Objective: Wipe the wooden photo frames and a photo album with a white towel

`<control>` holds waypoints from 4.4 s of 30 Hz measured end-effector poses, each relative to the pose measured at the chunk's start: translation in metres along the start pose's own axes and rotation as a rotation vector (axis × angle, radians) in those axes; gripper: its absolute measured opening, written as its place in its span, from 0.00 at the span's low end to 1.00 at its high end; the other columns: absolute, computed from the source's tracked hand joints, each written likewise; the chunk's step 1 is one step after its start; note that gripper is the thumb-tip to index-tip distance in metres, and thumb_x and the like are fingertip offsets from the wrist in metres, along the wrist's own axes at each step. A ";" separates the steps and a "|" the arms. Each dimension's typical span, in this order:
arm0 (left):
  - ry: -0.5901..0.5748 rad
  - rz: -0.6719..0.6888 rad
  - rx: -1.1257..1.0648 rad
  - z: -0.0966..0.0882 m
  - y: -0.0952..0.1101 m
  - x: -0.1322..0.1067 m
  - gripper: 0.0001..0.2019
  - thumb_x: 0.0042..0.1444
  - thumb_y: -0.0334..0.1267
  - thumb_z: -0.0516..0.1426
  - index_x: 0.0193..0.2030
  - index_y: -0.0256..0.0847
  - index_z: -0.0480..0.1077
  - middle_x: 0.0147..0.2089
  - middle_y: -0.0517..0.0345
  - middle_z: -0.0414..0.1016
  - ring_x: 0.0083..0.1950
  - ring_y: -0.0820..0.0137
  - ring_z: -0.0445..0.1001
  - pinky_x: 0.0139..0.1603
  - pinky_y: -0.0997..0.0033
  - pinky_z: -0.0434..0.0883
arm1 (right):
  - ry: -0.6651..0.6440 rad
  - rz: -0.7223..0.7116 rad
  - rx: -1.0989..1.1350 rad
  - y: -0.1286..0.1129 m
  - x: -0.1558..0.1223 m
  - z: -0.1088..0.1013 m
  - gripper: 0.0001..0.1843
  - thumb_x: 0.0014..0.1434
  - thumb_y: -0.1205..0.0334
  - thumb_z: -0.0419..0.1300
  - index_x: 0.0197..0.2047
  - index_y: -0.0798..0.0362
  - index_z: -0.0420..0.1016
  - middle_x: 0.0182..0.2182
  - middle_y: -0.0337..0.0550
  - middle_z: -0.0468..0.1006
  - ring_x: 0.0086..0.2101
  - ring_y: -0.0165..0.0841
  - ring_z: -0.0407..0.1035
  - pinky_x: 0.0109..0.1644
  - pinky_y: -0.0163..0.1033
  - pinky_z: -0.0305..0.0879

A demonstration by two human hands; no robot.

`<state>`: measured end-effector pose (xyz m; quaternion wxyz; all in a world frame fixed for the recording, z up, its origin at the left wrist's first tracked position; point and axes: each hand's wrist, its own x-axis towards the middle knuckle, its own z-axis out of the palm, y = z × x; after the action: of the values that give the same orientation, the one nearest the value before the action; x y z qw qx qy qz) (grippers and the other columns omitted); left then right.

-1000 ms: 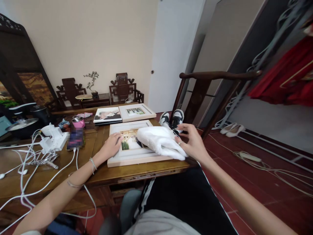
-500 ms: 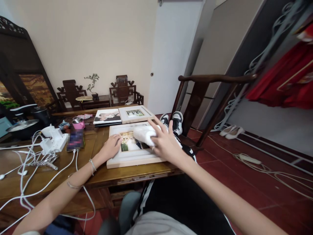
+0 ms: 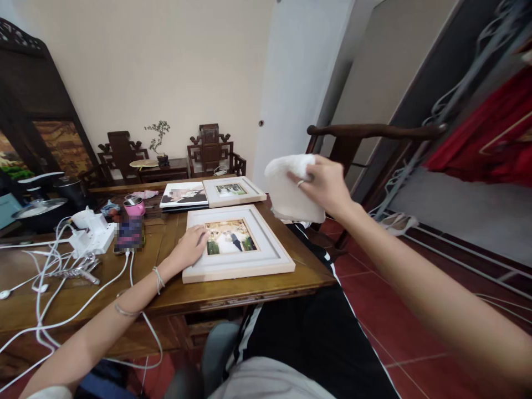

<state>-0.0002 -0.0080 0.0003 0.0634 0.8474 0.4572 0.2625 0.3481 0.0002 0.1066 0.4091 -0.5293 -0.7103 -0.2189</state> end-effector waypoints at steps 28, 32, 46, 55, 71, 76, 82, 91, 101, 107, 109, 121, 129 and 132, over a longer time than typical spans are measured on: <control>0.013 -0.072 0.063 0.012 -0.010 -0.001 0.18 0.63 0.41 0.47 0.55 0.36 0.65 0.62 0.41 0.64 0.64 0.57 0.62 0.63 0.53 0.63 | -0.963 -0.344 0.097 -0.086 -0.088 -0.021 0.24 0.48 0.76 0.50 0.46 0.52 0.75 0.54 0.50 0.72 0.61 0.44 0.56 0.62 0.50 0.49; -0.021 -0.070 0.080 0.010 -0.010 0.000 0.19 0.63 0.41 0.46 0.55 0.35 0.66 0.63 0.41 0.63 0.65 0.57 0.61 0.63 0.53 0.62 | -0.871 -0.270 0.032 -0.080 -0.065 0.031 0.26 0.51 0.73 0.50 0.54 0.55 0.70 0.57 0.56 0.69 0.64 0.46 0.49 0.61 0.54 0.49; -0.048 -0.106 0.099 0.012 -0.011 0.002 0.19 0.62 0.40 0.45 0.57 0.36 0.62 0.65 0.43 0.60 0.67 0.58 0.57 0.64 0.51 0.60 | -1.090 -0.349 0.067 -0.105 -0.076 -0.025 0.26 0.50 0.77 0.48 0.49 0.53 0.75 0.41 0.52 0.77 0.49 0.43 0.67 0.53 0.45 0.58; -0.016 -0.061 0.047 0.013 -0.014 0.002 0.18 0.62 0.37 0.46 0.57 0.38 0.64 0.63 0.44 0.63 0.66 0.60 0.60 0.65 0.51 0.59 | -0.864 -0.322 -0.048 -0.110 -0.038 -0.003 0.25 0.50 0.80 0.49 0.47 0.53 0.74 0.47 0.53 0.74 0.46 0.42 0.68 0.48 0.43 0.60; 0.044 -0.136 0.040 0.011 -0.012 0.001 0.19 0.60 0.33 0.48 0.57 0.38 0.64 0.63 0.46 0.65 0.65 0.59 0.61 0.64 0.51 0.61 | -0.888 -0.328 -0.162 -0.099 -0.003 0.101 0.20 0.58 0.74 0.51 0.48 0.50 0.77 0.47 0.51 0.77 0.49 0.43 0.68 0.52 0.48 0.57; 0.045 -0.128 0.034 0.015 -0.014 -0.001 0.18 0.61 0.33 0.46 0.57 0.37 0.65 0.63 0.45 0.65 0.65 0.60 0.61 0.64 0.50 0.60 | -0.902 -0.280 -0.241 -0.055 -0.007 0.072 0.22 0.54 0.77 0.49 0.43 0.52 0.80 0.42 0.52 0.79 0.44 0.42 0.71 0.45 0.42 0.60; 0.065 -0.135 0.053 0.017 -0.014 -0.002 0.18 0.60 0.31 0.46 0.55 0.37 0.65 0.61 0.44 0.66 0.64 0.60 0.62 0.65 0.50 0.60 | -0.943 -0.317 -0.162 -0.078 -0.052 0.018 0.25 0.48 0.80 0.51 0.41 0.52 0.81 0.41 0.54 0.79 0.41 0.44 0.72 0.47 0.43 0.58; 0.024 -0.081 0.048 0.013 -0.012 0.000 0.15 0.61 0.32 0.46 0.52 0.36 0.66 0.61 0.41 0.65 0.64 0.58 0.62 0.64 0.52 0.62 | -1.067 -0.252 -0.081 -0.098 -0.070 -0.030 0.26 0.48 0.80 0.51 0.45 0.50 0.79 0.40 0.49 0.79 0.42 0.41 0.72 0.43 0.37 0.61; 0.001 -0.073 0.076 0.011 -0.014 0.001 0.15 0.62 0.34 0.44 0.50 0.38 0.67 0.59 0.44 0.67 0.62 0.60 0.64 0.63 0.54 0.63 | -0.781 -0.153 -0.111 -0.064 -0.024 0.073 0.27 0.51 0.77 0.50 0.52 0.53 0.75 0.48 0.52 0.76 0.49 0.42 0.69 0.50 0.41 0.57; 0.029 -0.112 0.066 0.013 -0.013 0.000 0.17 0.62 0.34 0.44 0.54 0.37 0.65 0.61 0.44 0.65 0.64 0.60 0.62 0.64 0.53 0.62 | -0.856 -0.228 -0.105 -0.073 -0.042 0.060 0.29 0.49 0.81 0.47 0.51 0.56 0.75 0.48 0.58 0.75 0.57 0.47 0.60 0.57 0.53 0.51; 0.031 -0.109 0.057 0.014 -0.014 0.000 0.17 0.62 0.34 0.44 0.55 0.37 0.65 0.61 0.44 0.65 0.64 0.60 0.62 0.64 0.53 0.62 | -0.918 -0.245 -0.069 -0.079 -0.053 0.039 0.30 0.47 0.82 0.47 0.48 0.55 0.76 0.47 0.56 0.76 0.58 0.47 0.59 0.57 0.52 0.52; 0.025 -0.093 0.064 0.013 -0.013 -0.001 0.17 0.62 0.32 0.45 0.54 0.36 0.65 0.61 0.42 0.66 0.63 0.59 0.63 0.63 0.53 0.62 | -1.028 -0.243 0.035 -0.116 -0.079 -0.038 0.27 0.50 0.79 0.48 0.49 0.53 0.75 0.39 0.51 0.76 0.40 0.39 0.70 0.42 0.36 0.59; 0.018 -0.095 0.074 0.012 -0.014 0.001 0.17 0.61 0.32 0.46 0.54 0.35 0.66 0.61 0.43 0.66 0.63 0.59 0.63 0.63 0.52 0.62 | -0.808 -0.152 -0.201 -0.073 -0.022 0.068 0.30 0.52 0.78 0.48 0.57 0.58 0.69 0.49 0.60 0.72 0.47 0.45 0.67 0.50 0.44 0.56; 0.036 -0.099 0.072 0.012 -0.014 0.001 0.17 0.61 0.32 0.46 0.54 0.35 0.66 0.60 0.43 0.67 0.63 0.59 0.63 0.63 0.53 0.63 | -0.820 -0.173 -0.202 -0.072 -0.025 0.076 0.28 0.51 0.79 0.48 0.53 0.58 0.73 0.46 0.60 0.74 0.50 0.47 0.64 0.52 0.48 0.54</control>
<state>-0.0043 0.0029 -0.0140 0.0376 0.8206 0.5088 0.2576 0.2572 0.0179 0.0513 0.0193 -0.5484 -0.8309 -0.0921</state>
